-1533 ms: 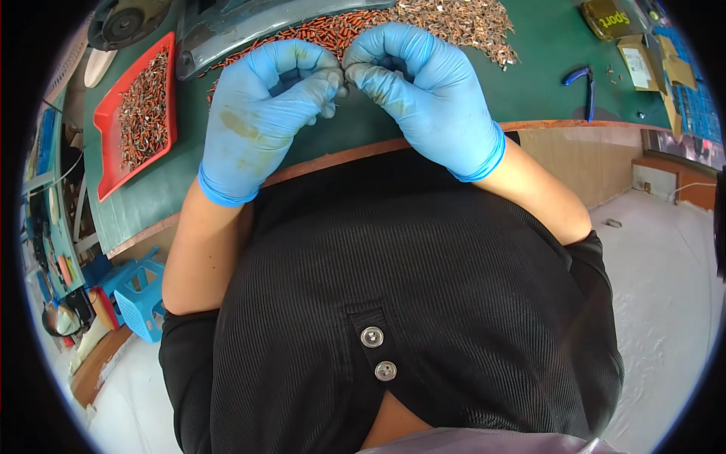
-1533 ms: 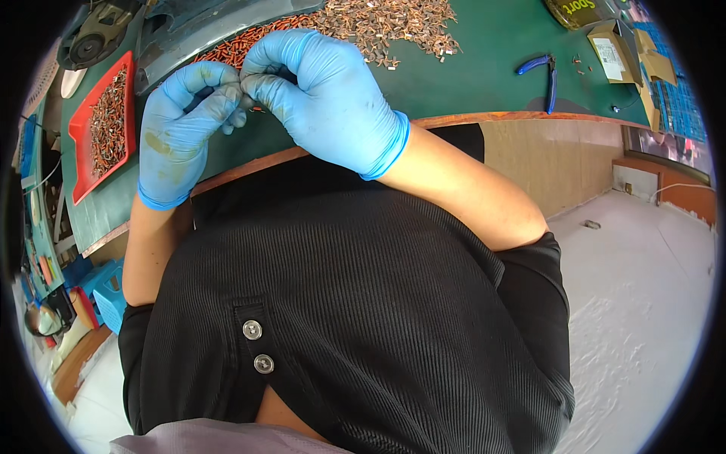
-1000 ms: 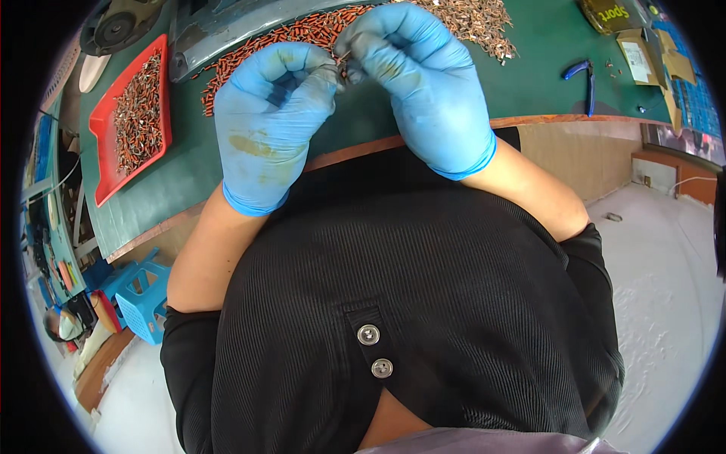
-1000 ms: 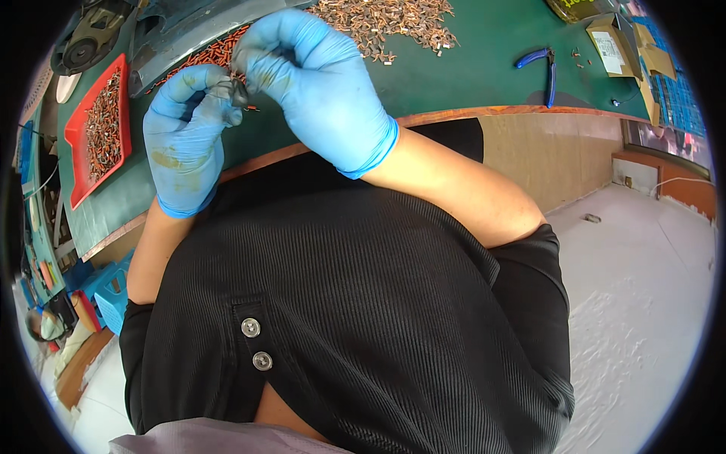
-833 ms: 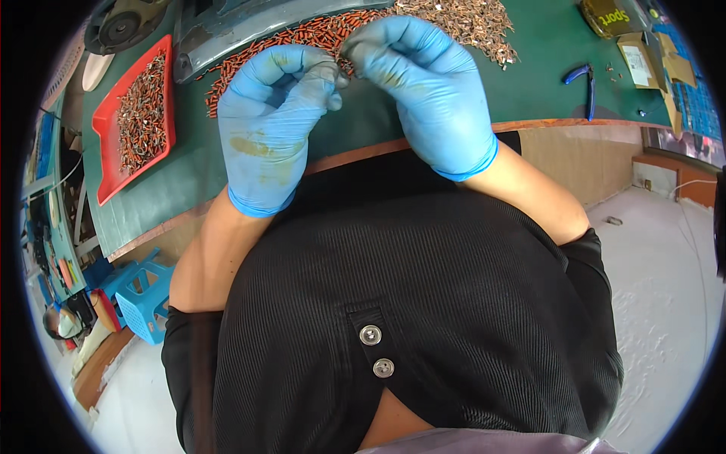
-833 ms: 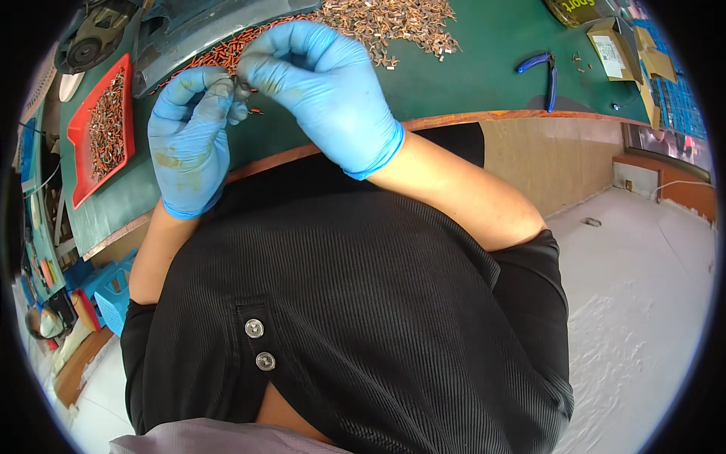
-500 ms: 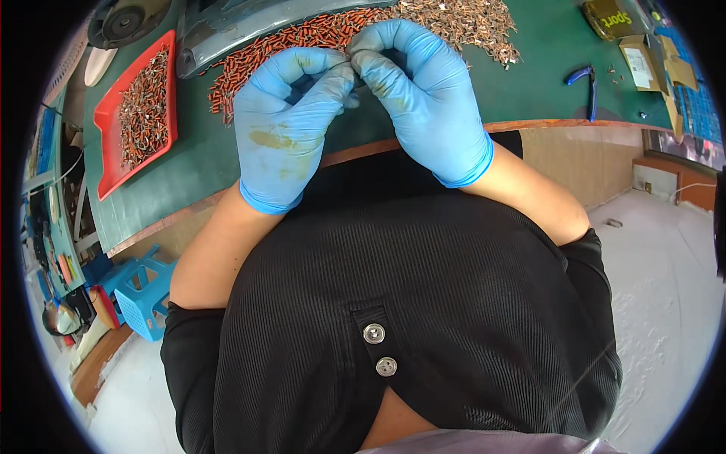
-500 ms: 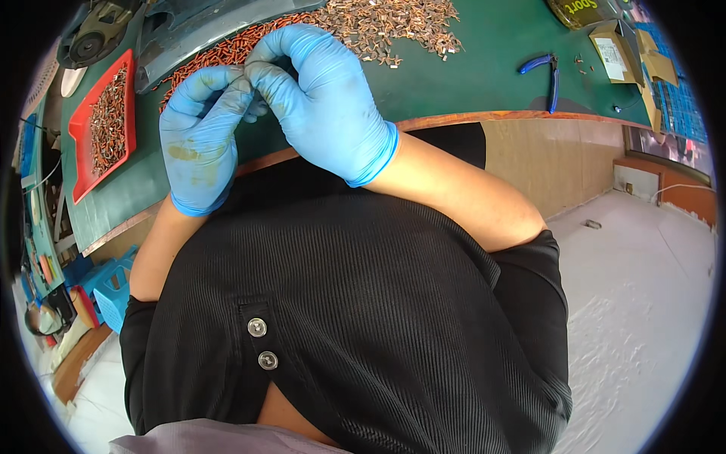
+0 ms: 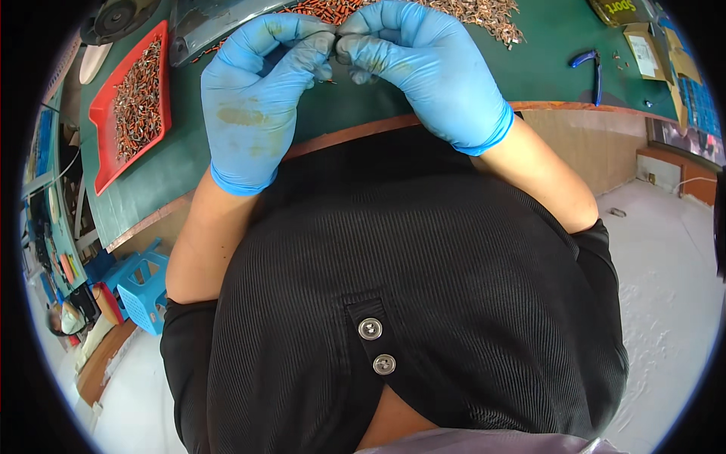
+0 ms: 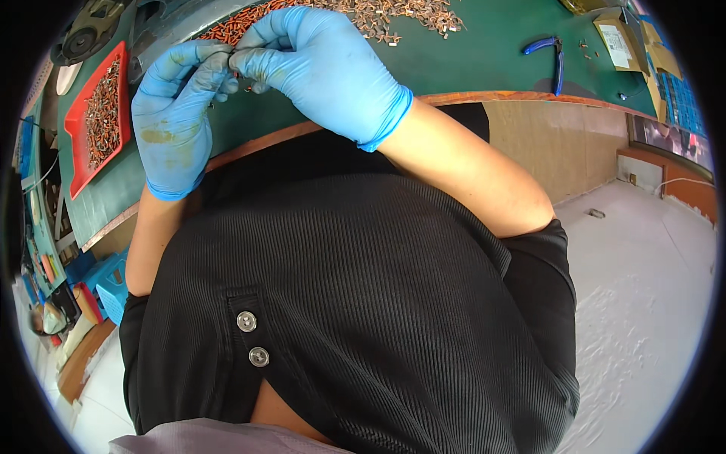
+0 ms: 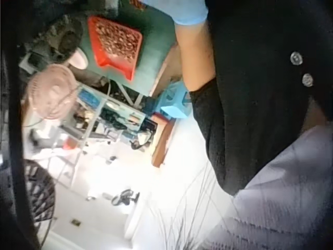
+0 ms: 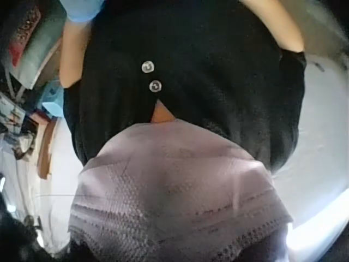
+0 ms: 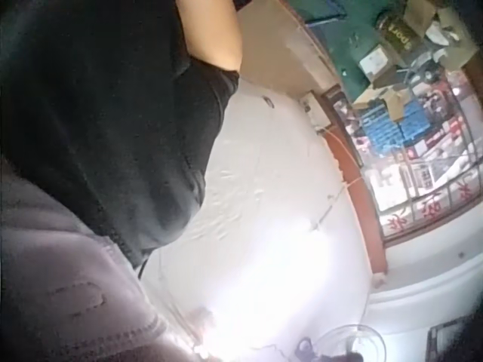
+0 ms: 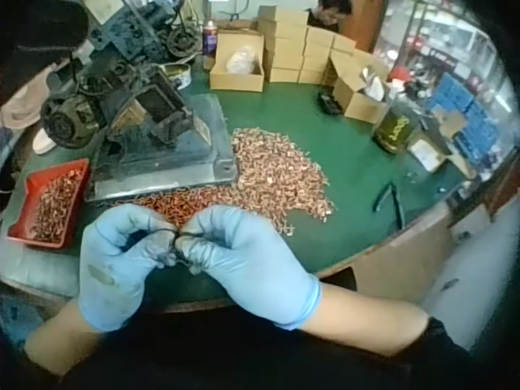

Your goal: Manually sorting and inspecting small electronic components on a workbench.

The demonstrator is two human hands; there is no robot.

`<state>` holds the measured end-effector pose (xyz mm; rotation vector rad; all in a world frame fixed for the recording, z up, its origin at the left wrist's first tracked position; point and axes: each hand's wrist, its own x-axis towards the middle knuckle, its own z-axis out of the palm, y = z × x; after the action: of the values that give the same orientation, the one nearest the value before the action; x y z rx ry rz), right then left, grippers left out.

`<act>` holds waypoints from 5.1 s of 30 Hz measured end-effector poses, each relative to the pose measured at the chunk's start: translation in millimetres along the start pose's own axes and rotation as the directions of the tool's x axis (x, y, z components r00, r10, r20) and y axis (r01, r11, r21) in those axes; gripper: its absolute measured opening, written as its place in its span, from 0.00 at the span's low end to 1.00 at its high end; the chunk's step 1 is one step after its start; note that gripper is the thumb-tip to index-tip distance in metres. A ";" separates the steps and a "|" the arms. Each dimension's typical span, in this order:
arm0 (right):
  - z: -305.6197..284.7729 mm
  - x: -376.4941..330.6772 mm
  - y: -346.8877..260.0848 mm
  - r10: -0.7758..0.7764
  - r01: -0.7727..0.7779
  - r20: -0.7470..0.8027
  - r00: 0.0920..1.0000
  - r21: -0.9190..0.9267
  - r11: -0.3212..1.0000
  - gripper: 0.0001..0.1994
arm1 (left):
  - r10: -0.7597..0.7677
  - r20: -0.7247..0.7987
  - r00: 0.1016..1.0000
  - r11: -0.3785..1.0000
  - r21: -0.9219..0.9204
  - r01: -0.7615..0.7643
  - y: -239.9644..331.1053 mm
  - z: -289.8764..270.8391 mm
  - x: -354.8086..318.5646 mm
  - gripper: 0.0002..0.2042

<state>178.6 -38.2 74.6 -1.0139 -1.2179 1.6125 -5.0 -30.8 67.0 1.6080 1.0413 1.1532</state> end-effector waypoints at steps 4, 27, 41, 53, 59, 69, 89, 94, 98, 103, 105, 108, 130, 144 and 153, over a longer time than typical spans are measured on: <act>-0.8 0.6 11.4 -0.078 0.078 0.005 0.997 -0.034 0.996 0.01 | -0.017 0.004 1.000 0.999 -0.030 0.017 0.8 1.9 -1.7 0.08; -9.9 3.8 28.5 -0.330 0.257 -0.012 0.944 -0.603 0.755 0.07 | 0.155 0.499 0.853 0.508 0.700 -0.502 -1.5 -8.4 16.2 0.06; 18.4 41.3 -2.6 -0.417 0.333 -0.177 0.892 -0.366 0.869 0.05 | 0.346 -0.113 0.931 0.854 0.448 -0.264 13.9 3.2 26.1 0.05; 20.8 112.4 -37.9 -0.432 0.436 -0.239 0.870 -0.036 0.899 0.03 | 0.023 -0.315 0.949 0.998 -0.043 -0.038 33.3 -19.6 90.5 0.06; 23.6 161.1 -53.3 -0.494 0.411 -0.311 0.812 -0.296 0.862 0.05 | 0.483 -0.442 0.756 0.852 0.435 -0.290 14.7 -33.1 145.9 0.07; 27.1 175.9 -55.4 -0.639 0.403 -0.428 0.640 -0.521 0.752 0.08 | 0.598 -0.494 0.630 0.787 0.509 -0.348 -2.4 -23.4 161.2 0.05; 28.2 174.1 -53.0 -0.661 0.422 -0.446 0.603 -0.524 0.740 0.09 | 0.687 -0.411 0.600 0.679 0.656 -0.328 -6.2 -23.1 161.2 0.04; 24.8 175.8 -50.4 -0.654 0.419 -0.445 0.611 -0.519 0.745 0.08 | 0.716 -0.373 0.590 0.632 0.706 -0.321 -10.3 -22.9 164.2 0.04; 26.6 172.5 -49.7 -0.653 0.431 -0.442 0.615 -0.506 0.747 0.08 | 0.732 -0.371 0.572 0.621 0.709 -0.334 -8.9 -22.7 160.8 0.04; 17.6 162.9 -49.6 -0.583 0.475 -0.318 0.747 -0.358 0.804 0.07 | 0.699 -0.391 0.599 0.650 0.697 -0.303 -6.8 -23.2 157.3 0.05; 11.0 149.1 -48.7 -0.536 0.456 -0.300 0.789 -0.299 0.838 0.07 | 0.653 -0.416 0.633 0.708 0.633 -0.314 -7.6 -25.6 154.5 0.05; -15.2 126.1 -50.6 -0.472 0.370 -0.232 0.850 -0.376 0.850 0.07 | 0.543 -0.435 0.718 0.802 0.522 -0.291 5.9 -31.3 151.3 0.05; -34.2 24.4 8.5 -0.136 0.120 0.116 0.984 -0.992 0.027 0.09 | 0.146 -0.194 0.970 0.815 0.580 -0.007 -8.6 -91.5 38.2 0.10; -20.9 16.2 17.8 -0.129 0.056 0.058 0.990 0.671 0.739 0.06 | 0.236 -0.060 0.970 0.945 0.245 -0.215 13.7 27.9 17.4 0.12; -0.1 6.4 12.3 -0.187 0.190 -0.069 0.980 0.601 0.776 0.05 | 0.409 -0.067 0.910 0.842 0.411 -0.348 21.9 28.3 16.4 0.05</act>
<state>174.9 -34.1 62.0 -0.4622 -0.6799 1.6709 28.9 -26.1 86.4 2.1449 1.1343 1.4135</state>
